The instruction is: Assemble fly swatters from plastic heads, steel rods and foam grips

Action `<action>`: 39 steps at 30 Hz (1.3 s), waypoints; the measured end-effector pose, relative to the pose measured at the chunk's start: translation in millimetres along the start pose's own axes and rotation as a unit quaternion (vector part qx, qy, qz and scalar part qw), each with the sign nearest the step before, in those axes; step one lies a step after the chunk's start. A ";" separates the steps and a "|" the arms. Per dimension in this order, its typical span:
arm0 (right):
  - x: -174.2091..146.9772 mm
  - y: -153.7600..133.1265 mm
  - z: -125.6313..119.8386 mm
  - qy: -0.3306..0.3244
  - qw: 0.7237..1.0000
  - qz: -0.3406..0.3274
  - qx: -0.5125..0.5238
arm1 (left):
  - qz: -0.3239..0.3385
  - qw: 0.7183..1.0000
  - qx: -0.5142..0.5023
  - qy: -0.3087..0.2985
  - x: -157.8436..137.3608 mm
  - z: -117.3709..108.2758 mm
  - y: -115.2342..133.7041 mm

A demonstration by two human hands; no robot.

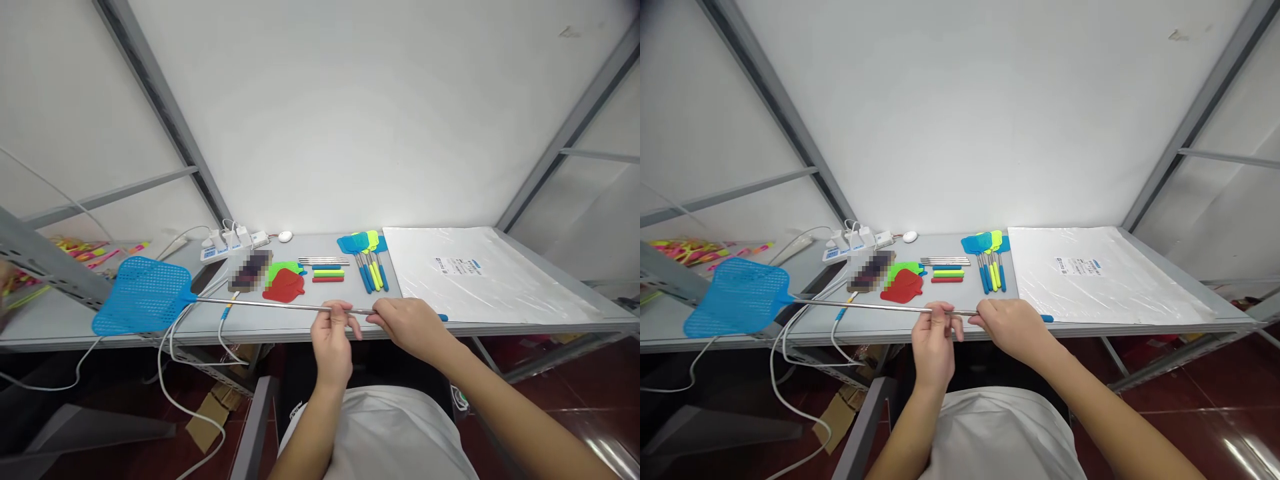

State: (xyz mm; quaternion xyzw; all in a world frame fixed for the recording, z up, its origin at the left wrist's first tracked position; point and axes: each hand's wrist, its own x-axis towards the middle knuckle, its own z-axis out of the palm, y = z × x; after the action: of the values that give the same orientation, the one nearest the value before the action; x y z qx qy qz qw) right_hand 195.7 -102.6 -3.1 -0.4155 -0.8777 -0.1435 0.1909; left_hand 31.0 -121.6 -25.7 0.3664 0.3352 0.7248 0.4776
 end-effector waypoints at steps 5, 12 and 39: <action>-26.1 31.9 6.0 0.016 0.999 0.000 -0.030 | 0.063 0.992 -0.038 0.106 21.9 -22.1 24.2; -48.3 57.1 4.8 0.043 0.998 -0.021 -0.046 | 0.128 0.976 -0.063 0.162 24.3 -29.3 50.8; -18.3 40.7 14.8 0.069 0.997 -0.008 0.016 | 0.094 0.987 -0.032 0.125 6.1 -9.8 32.4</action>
State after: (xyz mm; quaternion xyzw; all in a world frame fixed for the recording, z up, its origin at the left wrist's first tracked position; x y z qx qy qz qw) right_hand 235.1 -83.9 -20.7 -0.3942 -0.8681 -0.1594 0.2562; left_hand 6.5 -127.6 -2.3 0.2875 0.3329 0.8169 0.3731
